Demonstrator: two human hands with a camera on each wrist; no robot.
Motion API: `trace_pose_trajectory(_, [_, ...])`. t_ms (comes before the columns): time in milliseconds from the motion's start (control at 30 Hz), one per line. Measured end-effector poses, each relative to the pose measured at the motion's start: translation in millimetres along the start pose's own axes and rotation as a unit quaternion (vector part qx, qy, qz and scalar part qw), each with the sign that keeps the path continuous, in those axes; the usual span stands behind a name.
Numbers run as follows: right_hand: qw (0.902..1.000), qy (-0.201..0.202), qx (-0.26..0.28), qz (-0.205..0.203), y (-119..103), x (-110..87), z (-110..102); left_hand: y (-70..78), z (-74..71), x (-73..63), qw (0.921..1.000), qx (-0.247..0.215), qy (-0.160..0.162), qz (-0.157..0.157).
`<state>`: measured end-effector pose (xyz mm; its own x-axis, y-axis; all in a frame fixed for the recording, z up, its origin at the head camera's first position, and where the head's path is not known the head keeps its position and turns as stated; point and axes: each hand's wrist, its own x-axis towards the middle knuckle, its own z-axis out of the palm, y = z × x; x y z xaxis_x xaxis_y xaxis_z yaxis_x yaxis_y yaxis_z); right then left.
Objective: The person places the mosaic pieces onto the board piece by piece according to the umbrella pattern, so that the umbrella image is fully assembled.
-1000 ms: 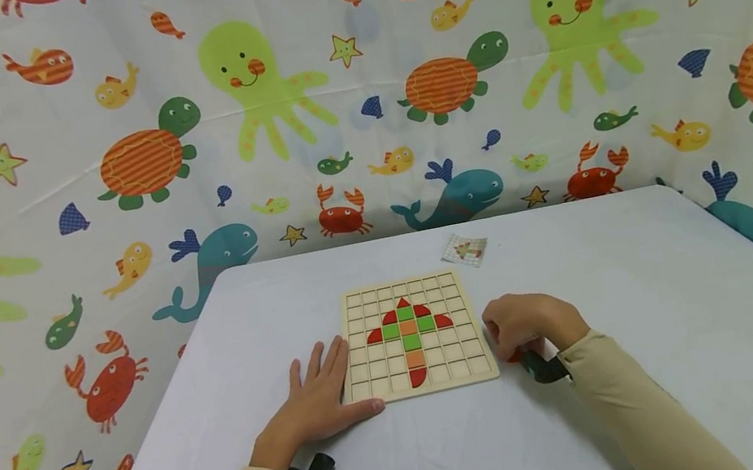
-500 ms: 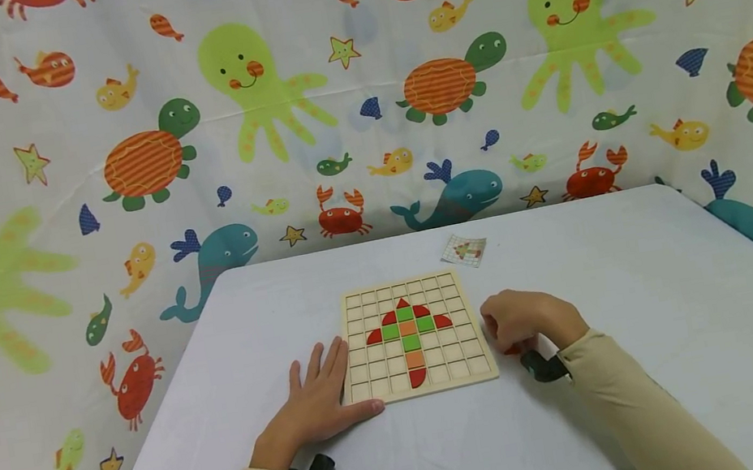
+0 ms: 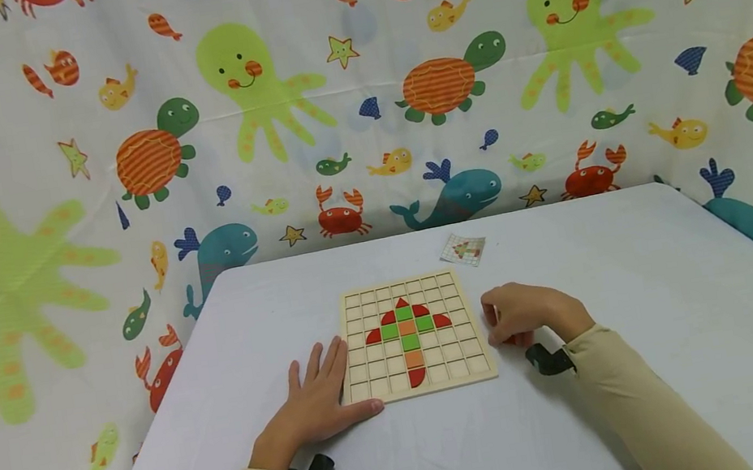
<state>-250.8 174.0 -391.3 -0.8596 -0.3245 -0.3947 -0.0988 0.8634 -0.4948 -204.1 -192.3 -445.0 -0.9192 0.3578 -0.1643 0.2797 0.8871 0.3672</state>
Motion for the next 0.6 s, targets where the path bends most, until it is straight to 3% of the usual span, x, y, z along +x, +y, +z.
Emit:
trace_pose_trajectory(233, [1.0000, -0.007, -0.004, -0.004, -1, 0.3, 0, 1.0, -0.7, -1.7, 1.0000, -0.004, 0.000, 0.000])
trace_pose_trajectory(600, [0.9980, 0.051, -0.002, -0.038, 7, 11.9, 6, 2.0, -0.9, -0.4, 1.0000, -0.006, -0.002, -0.002])
